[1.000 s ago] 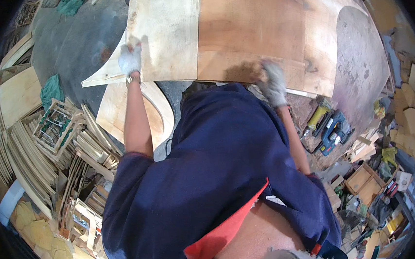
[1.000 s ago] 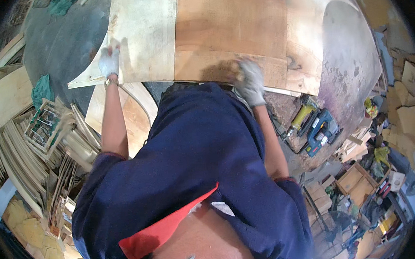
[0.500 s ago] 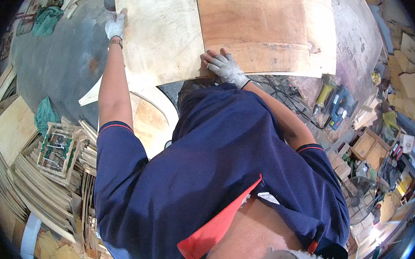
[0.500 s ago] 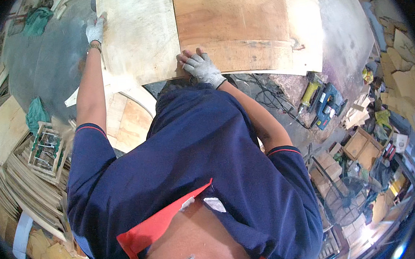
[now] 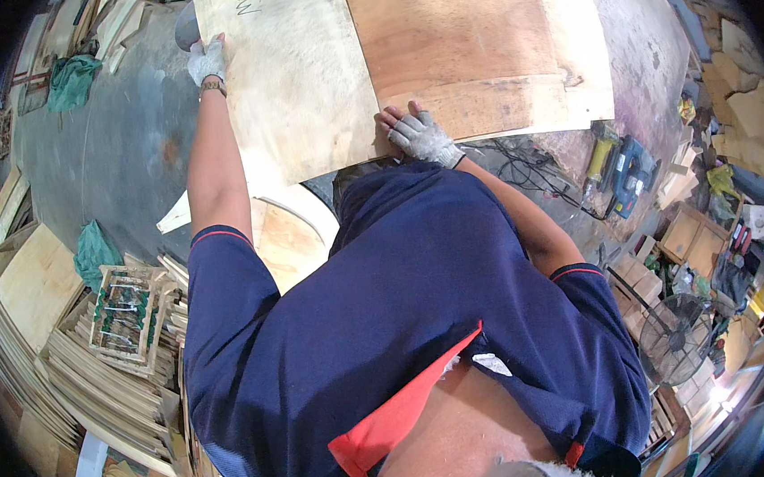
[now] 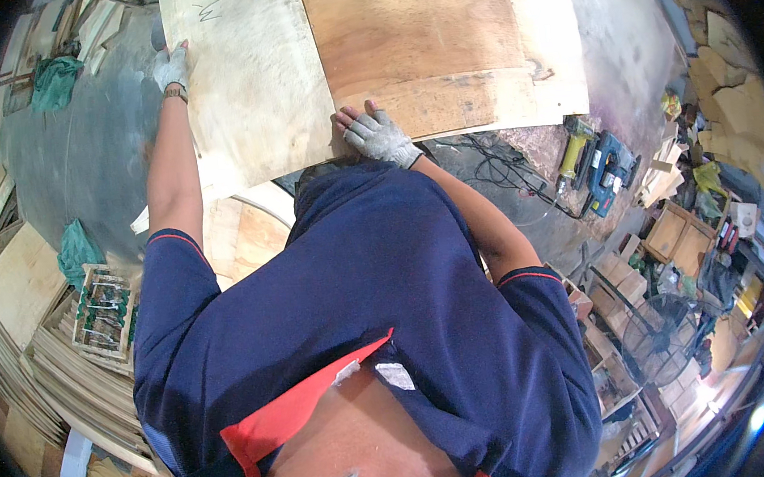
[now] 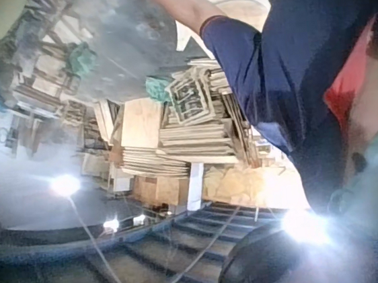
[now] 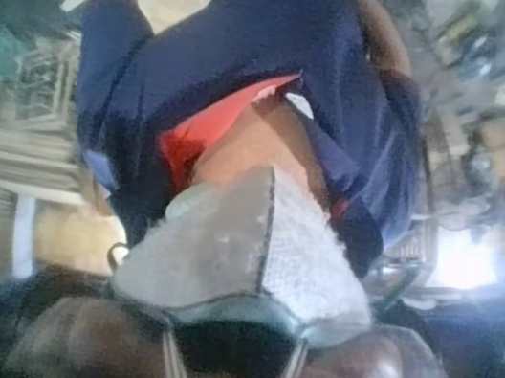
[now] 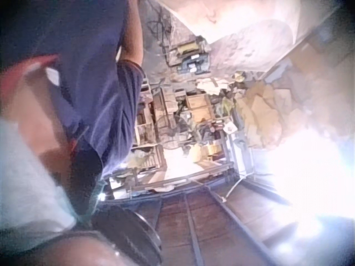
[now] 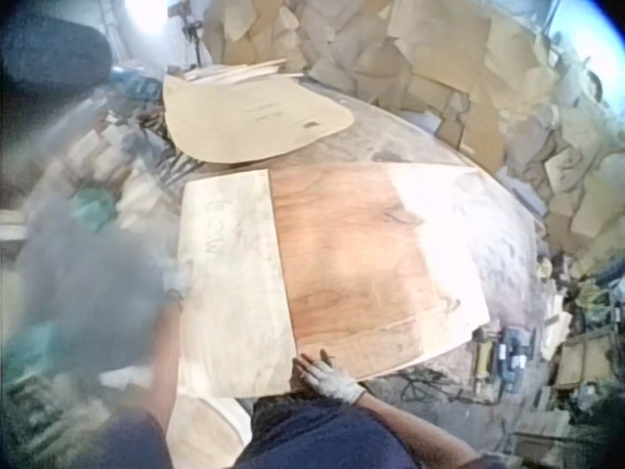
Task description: The person aligns and fastens multiple wooden panels together using a pneumatic nail gun. They repeatedly position the panels, drive nails along the seams, and flip the assembly to work on different sides.
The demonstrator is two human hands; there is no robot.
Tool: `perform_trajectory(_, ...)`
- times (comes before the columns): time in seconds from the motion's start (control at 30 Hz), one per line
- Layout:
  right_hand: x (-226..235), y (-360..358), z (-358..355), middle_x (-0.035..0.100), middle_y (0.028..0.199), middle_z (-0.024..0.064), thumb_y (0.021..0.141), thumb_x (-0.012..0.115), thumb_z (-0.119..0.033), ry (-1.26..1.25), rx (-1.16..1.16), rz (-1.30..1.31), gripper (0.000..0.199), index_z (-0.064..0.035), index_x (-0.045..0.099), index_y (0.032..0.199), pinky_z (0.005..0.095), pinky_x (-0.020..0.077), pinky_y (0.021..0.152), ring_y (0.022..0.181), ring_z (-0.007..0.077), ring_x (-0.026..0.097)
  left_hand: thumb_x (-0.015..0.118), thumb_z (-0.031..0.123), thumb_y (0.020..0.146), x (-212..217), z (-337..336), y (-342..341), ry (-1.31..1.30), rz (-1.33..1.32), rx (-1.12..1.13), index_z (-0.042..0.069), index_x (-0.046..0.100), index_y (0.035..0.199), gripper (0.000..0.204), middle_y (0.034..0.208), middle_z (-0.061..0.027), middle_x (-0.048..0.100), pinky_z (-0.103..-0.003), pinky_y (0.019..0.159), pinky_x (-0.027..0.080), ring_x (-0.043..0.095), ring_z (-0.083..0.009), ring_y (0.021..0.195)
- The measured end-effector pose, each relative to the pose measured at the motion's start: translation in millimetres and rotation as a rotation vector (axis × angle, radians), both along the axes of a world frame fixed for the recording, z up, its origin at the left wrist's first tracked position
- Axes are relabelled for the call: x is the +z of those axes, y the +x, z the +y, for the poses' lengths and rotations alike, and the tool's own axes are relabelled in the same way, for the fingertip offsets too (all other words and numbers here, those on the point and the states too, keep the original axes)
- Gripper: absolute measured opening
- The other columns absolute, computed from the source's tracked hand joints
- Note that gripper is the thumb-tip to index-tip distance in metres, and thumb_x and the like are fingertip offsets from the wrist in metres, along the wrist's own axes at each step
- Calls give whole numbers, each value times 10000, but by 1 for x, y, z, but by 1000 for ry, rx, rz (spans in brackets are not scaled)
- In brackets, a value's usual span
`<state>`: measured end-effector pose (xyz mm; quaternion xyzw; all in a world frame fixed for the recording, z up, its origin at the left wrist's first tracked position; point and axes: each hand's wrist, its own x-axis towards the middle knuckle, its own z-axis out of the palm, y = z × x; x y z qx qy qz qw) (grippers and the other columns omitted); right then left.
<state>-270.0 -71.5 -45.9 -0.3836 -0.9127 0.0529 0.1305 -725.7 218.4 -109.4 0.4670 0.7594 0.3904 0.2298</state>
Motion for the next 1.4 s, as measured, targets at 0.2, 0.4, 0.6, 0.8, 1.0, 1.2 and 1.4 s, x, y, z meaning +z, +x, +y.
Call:
perform_trajectory(0.2,-2,2,-3,497,1541,17,906,541,-214,1,-44,-40,452,-142,593,1349,577,293,1174,1432,233,447,832,307,790,5,-6,6,17,-137,-2,1,681,1236,562,1138,-162,733,-363,895,514,689,-261,1040)
perform_trajectory(0.4,-5,3,-2,520,1521,21,894,552,-216,19,-31,-57,422,-148,628,1303,617,288,1160,1427,235,455,811,231,820,14,-15,6,43,-325,-47,-18,656,1283,548,1192,-97,706,-296,885,492,645,-180,1033)
perform_trajectory(0.6,-5,2,-3,535,1505,11,901,544,-208,18,-21,-76,426,-146,622,1316,619,293,1159,1426,220,456,797,197,820,14,-17,3,42,-197,-138,-20,654,1286,533,1182,-104,705,-307,889,485,643,-197,1018)
perform_trajectory(0.8,13,8,12,586,1432,78,882,589,-245,-97,20,14,459,-106,621,1319,577,325,1161,1375,272,508,761,308,844,25,-18,11,-28,29,-92,-18,610,1330,604,1206,-172,697,-376,947,486,648,-297,1084)
perform_trajectory(1.0,59,48,16,656,1262,151,784,806,-240,-154,-419,211,530,-47,637,1247,448,486,1004,1197,355,597,627,724,826,51,-37,123,140,803,-337,15,419,1508,1005,1532,-222,444,-526,1194,264,354,-389,1456)
perform_trajectory(1.2,70,165,-18,681,994,137,793,776,-209,101,-1162,178,410,-41,661,1149,440,517,874,994,342,637,531,938,699,73,-99,263,-357,869,-730,45,188,1611,1322,1678,-249,101,-698,1179,85,20,-461,1548)
perform_trajectory(1.4,58,310,-66,628,1076,247,750,736,-257,32,-1832,-81,459,-41,597,1131,539,506,882,992,449,605,583,840,776,94,-94,261,-546,887,-804,46,37,1626,1285,1693,-226,-30,-638,1212,15,-84,-438,1552)
